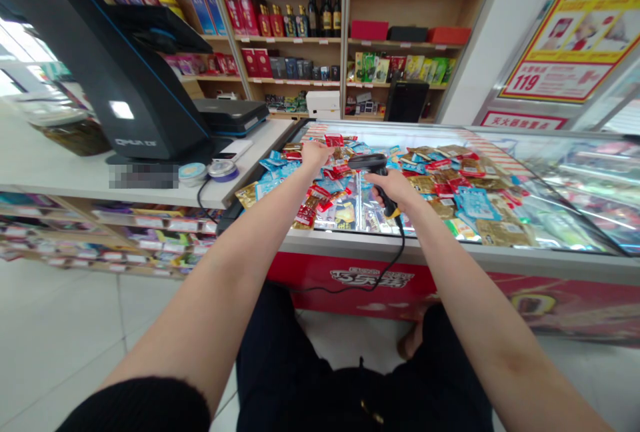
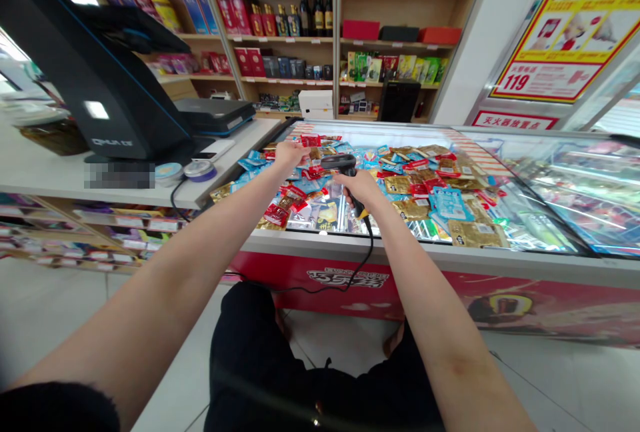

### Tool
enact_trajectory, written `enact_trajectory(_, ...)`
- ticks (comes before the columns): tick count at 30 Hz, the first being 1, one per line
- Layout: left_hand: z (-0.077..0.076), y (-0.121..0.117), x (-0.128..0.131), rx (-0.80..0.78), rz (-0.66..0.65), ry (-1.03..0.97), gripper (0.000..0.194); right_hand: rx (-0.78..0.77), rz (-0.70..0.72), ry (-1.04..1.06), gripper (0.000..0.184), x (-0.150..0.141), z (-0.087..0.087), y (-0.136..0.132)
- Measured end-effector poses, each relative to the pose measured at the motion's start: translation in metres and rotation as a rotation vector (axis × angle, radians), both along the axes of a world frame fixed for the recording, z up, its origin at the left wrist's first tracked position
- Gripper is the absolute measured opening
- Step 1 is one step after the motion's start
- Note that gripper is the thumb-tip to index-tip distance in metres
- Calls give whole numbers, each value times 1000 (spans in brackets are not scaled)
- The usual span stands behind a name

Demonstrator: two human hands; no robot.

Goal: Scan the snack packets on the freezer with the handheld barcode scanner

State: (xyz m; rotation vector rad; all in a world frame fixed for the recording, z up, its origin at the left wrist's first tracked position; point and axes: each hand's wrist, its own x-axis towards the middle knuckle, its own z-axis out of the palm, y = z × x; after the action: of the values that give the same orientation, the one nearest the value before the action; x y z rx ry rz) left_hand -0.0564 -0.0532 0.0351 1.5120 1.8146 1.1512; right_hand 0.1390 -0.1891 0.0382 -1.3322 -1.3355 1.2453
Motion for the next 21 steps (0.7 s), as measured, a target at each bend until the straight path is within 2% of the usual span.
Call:
enact_trajectory(6, -1, -5, 2, 11, 12, -90, 13, -13, -3, 9, 26, 1, 1, -1)
enact_trajectory(13, 0, -8, 13, 5, -17, -120, 15, -29, -22, 68, 29, 9, -5, 4)
enact_trajectory(17, 1, -11, 33, -41, -63, -218, 17, -42, -90, 127, 25, 22, -8, 8)
enact_trajectory(21, 6, -13, 67, -99, -157, -262, 8, -56, -174, 176, 25, 52, -5, 8)
